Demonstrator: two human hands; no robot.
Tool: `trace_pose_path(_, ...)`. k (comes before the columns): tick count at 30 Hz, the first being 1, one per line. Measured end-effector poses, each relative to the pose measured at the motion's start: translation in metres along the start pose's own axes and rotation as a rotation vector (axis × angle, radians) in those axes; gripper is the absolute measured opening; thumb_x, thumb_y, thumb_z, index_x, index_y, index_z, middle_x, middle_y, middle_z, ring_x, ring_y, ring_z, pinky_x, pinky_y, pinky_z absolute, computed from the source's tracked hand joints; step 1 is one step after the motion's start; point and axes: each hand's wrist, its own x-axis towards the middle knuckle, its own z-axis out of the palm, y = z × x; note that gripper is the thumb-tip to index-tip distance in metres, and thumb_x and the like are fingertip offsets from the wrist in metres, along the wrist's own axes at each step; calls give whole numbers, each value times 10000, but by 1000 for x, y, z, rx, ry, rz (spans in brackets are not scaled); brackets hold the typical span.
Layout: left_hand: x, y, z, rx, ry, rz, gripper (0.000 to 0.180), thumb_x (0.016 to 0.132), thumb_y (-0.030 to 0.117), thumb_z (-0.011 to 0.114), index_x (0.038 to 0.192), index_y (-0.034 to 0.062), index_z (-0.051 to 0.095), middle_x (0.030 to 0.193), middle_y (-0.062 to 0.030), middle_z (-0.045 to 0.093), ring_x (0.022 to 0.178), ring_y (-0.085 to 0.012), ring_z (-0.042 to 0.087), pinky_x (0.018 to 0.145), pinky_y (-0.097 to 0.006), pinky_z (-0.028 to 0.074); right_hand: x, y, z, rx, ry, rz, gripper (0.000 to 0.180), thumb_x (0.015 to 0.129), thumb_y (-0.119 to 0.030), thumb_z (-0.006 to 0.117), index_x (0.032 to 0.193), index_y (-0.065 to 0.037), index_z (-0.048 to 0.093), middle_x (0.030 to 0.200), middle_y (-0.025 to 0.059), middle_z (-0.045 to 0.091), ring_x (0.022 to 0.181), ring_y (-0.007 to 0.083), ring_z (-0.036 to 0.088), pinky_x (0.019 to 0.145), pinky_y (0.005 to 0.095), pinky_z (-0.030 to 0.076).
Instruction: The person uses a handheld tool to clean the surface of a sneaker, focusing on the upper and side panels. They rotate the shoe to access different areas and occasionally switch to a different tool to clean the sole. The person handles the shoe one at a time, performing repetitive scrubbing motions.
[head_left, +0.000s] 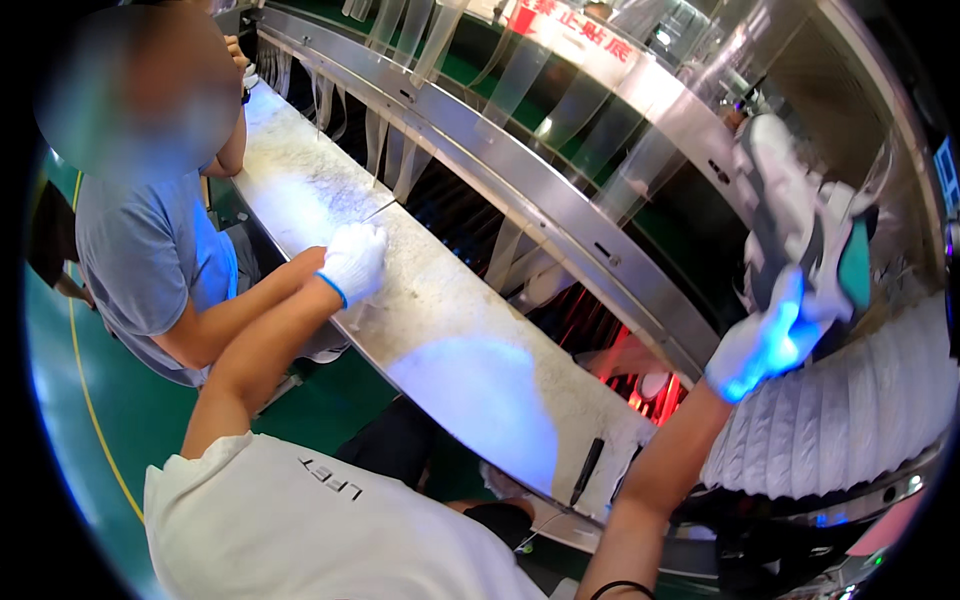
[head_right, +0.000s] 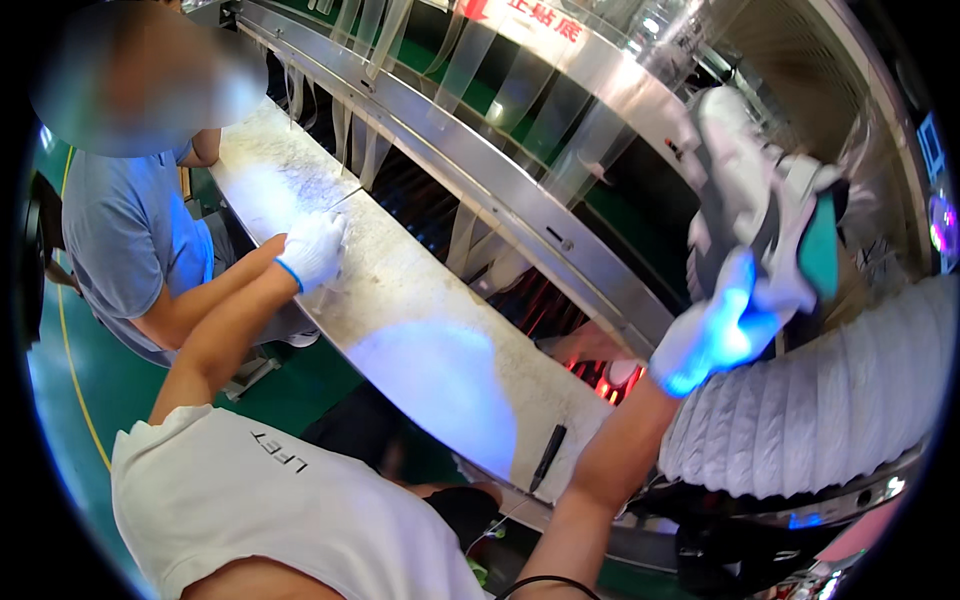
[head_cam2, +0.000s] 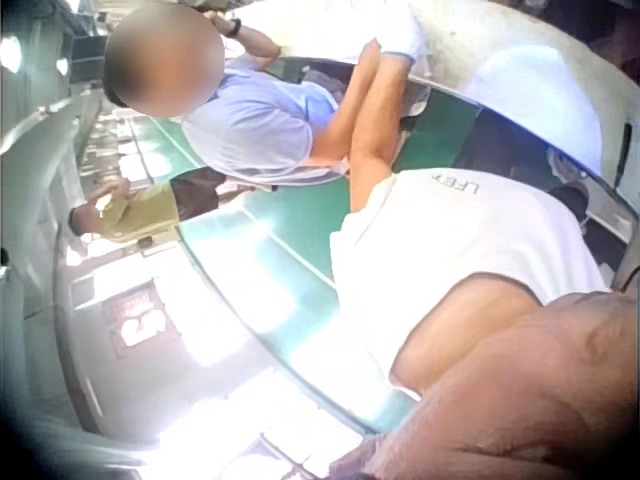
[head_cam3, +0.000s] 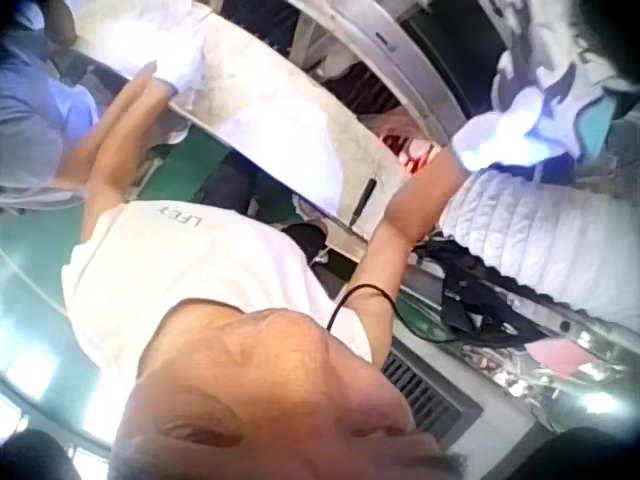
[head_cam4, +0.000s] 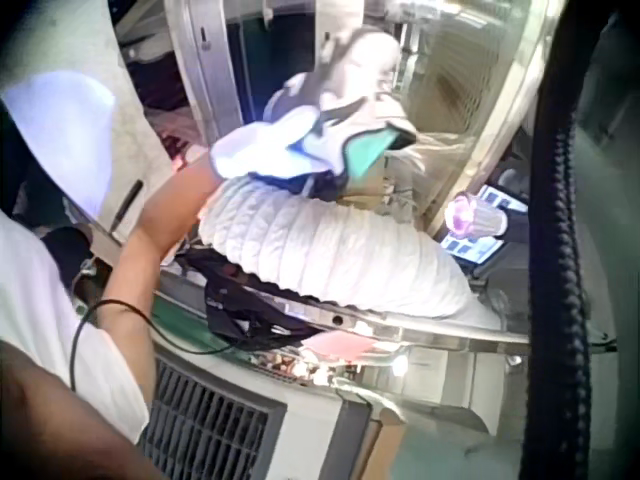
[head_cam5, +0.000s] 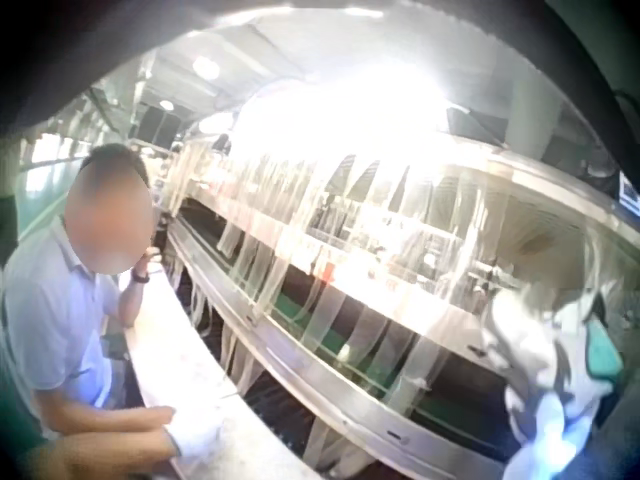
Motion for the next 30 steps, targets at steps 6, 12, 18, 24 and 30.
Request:
trace_pose_path(6, 43, -13, 23, 233, -320, 0, 293, 821, 281, 781, 974, 35, 824, 891, -174, 820, 793, -367, 807, 684, -520, 601, 157, 45, 137, -436, -87, -157, 945, 917, -532, 848, 1596, 25, 501, 1438, 304, 695, 1309, 438, 705, 1125, 463, 555)
trace_pose_path(12, 40, -14, 32, 8, -283, -98, 448, 804, 206, 781, 1197, -9, 772, 955, -211, 826, 912, -395, 826, 771, -503, 651, 142, 88, 148, -738, -342, -158, 971, 967, -649, 720, 1644, 1, 472, 1479, 317, 661, 1327, 475, 672, 1143, 513, 517)
trace_pose_path(18, 33, -10, 46, -130, -195, -120, 362, 909, 297, 739, 1080, -22, 769, 972, -307, 781, 923, -476, 786, 853, -540, 630, -111, 51, 57, -61, -354, -150, 520, 951, -169, 822, 1410, 24, 673, 1396, 257, 715, 1258, 439, 709, 1105, 510, 554)
trace_pose_path(24, 28, 13, 35, -4, -348, 19, 374, 915, 333, 692, 960, -12, 828, 941, -273, 805, 865, -417, 809, 836, -511, 638, -329, 25, -94, -86, -849, -76, 286, 954, -124, 821, 1208, 5, 790, 1214, 226, 793, 1127, 423, 767, 1007, 482, 616)
trace_pose_path(30, 26, 16, 27, -48, -322, 15, 442, 967, 430, 705, 952, 9, 839, 968, -277, 797, 936, -462, 791, 854, -550, 618, -377, 30, -187, -302, -767, 359, 366, 975, -149, 806, 1288, 34, 757, 1303, 242, 770, 1171, 403, 764, 1026, 459, 609)
